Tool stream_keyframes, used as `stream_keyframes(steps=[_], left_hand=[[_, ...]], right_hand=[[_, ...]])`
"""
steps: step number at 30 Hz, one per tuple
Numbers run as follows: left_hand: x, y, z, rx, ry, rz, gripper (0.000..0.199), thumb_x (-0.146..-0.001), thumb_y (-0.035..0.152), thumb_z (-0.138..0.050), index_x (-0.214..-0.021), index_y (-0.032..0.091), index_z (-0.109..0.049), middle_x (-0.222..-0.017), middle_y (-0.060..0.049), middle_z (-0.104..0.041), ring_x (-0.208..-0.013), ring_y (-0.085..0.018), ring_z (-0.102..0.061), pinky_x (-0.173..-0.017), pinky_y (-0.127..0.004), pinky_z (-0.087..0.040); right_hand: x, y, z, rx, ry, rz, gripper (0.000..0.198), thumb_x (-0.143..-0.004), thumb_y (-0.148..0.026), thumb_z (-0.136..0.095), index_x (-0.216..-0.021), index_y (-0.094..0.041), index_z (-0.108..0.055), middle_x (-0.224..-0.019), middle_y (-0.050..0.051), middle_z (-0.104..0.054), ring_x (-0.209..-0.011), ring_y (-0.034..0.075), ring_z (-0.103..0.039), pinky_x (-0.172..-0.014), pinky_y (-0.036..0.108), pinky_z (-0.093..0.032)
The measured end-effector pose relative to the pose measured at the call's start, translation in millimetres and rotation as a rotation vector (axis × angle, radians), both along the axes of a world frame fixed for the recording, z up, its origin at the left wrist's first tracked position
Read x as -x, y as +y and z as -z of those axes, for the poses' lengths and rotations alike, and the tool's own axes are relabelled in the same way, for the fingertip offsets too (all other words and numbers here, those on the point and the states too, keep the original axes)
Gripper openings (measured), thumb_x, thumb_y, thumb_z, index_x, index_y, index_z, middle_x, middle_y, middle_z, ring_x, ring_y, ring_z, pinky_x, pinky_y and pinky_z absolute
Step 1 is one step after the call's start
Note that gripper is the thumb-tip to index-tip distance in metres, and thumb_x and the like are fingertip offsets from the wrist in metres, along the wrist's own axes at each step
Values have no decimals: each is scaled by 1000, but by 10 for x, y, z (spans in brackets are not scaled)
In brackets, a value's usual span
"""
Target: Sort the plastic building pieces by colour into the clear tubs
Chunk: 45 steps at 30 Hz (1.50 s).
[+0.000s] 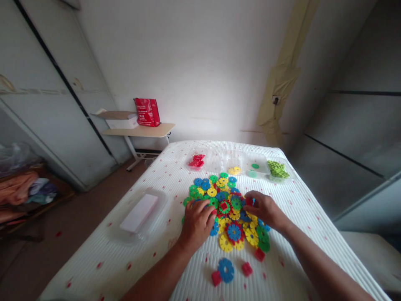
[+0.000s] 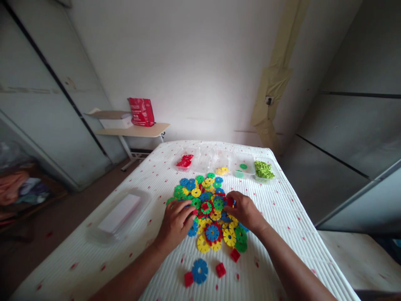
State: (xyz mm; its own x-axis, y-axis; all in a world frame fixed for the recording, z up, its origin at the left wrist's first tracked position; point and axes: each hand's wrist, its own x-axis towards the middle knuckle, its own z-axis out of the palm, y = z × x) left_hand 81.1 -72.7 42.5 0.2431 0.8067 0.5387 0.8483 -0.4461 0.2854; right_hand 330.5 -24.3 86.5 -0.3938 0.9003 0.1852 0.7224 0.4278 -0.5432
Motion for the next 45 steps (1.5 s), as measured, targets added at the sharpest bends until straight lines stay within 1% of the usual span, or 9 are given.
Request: stream_keyframes(steps=[7, 14, 19, 21, 27, 32, 36, 40, 45], left_hand=[[308, 143, 80, -13, -100, -195, 23, -82, 21, -45, -97, 21, -62, -107, -7, -62, -100, -21, -55, -89, -40, -41], [471, 246, 180, 114, -167, -287, 25, -77, 11, -46, -93, 20, -63, -102, -6, -63, -99, -20, -56, -88, -37, -44], [494, 271, 211, 138, -201, -290, 26, -76, 10, -45, -91, 20, -63, -98, -5, -63, -97, -19, -55, -88, -37, -43], [505, 280, 221, 130, -217, -278, 26, -75, 9, -45, -90, 20, -63, -97, -5, -63, -96, -19, -55, -89, -37, -42], [484, 307, 267, 133, -275, -259, 27, -73, 6, -46, -90, 20, -64, -96, -5, -64, -96, -19, -55, -89, -37, -43], [448, 322, 299, 110, -325, -234, 30, -72, 3, -44, -88, 19, -64, -94, -5, -65, -93, -17, -56, -88, -36, -44], [474, 318, 297, 128, -383, -261, 31, -71, 2, -43, -88, 19, -63, -92, -4, -65, -92, -16, -57, -88, -35, -45], [496, 313, 284, 136, -419, -270, 28, -72, 3, -43, -85, 18, -63, -90, -4, -65, -91, -16, -57, -87, -34, -46], [500, 314, 271, 144, -431, -261, 28, -72, 3, -44, -84, 18, -64, -89, -4, -65, -90, -16, -58, -87, -34, -45]], right_hand=[[507, 264, -80, -26, -15, -115, 17, -72, -23, -57, -87, -17, -60, -76, 1, -60, -66, 12, -53, -61, 23, -41], [1366, 1072, -382, -168, -88, -44, 22, -69, -20, -61, -91, -16, -62, -87, 5, -65, -76, 15, -58, -70, 24, -43], [1809, 1401, -525, -193, -71, 58, 49, -72, -22, -60, -119, -13, -52, -116, 11, -58, -98, 18, -56, -84, 26, -43], [1804, 1385, -487, -208, -90, 54, 48, -73, -21, -58, -120, -13, -52, -118, 11, -58, -100, 18, -56, -85, 26, -42], [1384, 1139, -171, -121, -267, -79, 24, -77, -18, -50, -94, -20, -67, -92, 3, -69, -85, 16, -61, -76, 23, -43], [1337, 984, 30, -68, -391, -97, 28, -79, -34, -53, -102, -23, -64, -97, 4, -67, -88, 18, -61, -73, 25, -44], [1522, 922, 108, -63, -534, -89, 45, -71, -39, -61, -112, -20, -59, -108, 11, -62, -95, 24, -60, -75, 30, -45], [1582, 918, 141, -57, -567, -96, 42, -70, -32, -61, -109, -17, -62, -107, 14, -62, -94, 26, -60, -75, 30, -45], [1442, 951, 106, -45, -598, -88, 37, -71, -32, -58, -105, -17, -63, -105, 13, -64, -95, 26, -60, -76, 31, -44]])
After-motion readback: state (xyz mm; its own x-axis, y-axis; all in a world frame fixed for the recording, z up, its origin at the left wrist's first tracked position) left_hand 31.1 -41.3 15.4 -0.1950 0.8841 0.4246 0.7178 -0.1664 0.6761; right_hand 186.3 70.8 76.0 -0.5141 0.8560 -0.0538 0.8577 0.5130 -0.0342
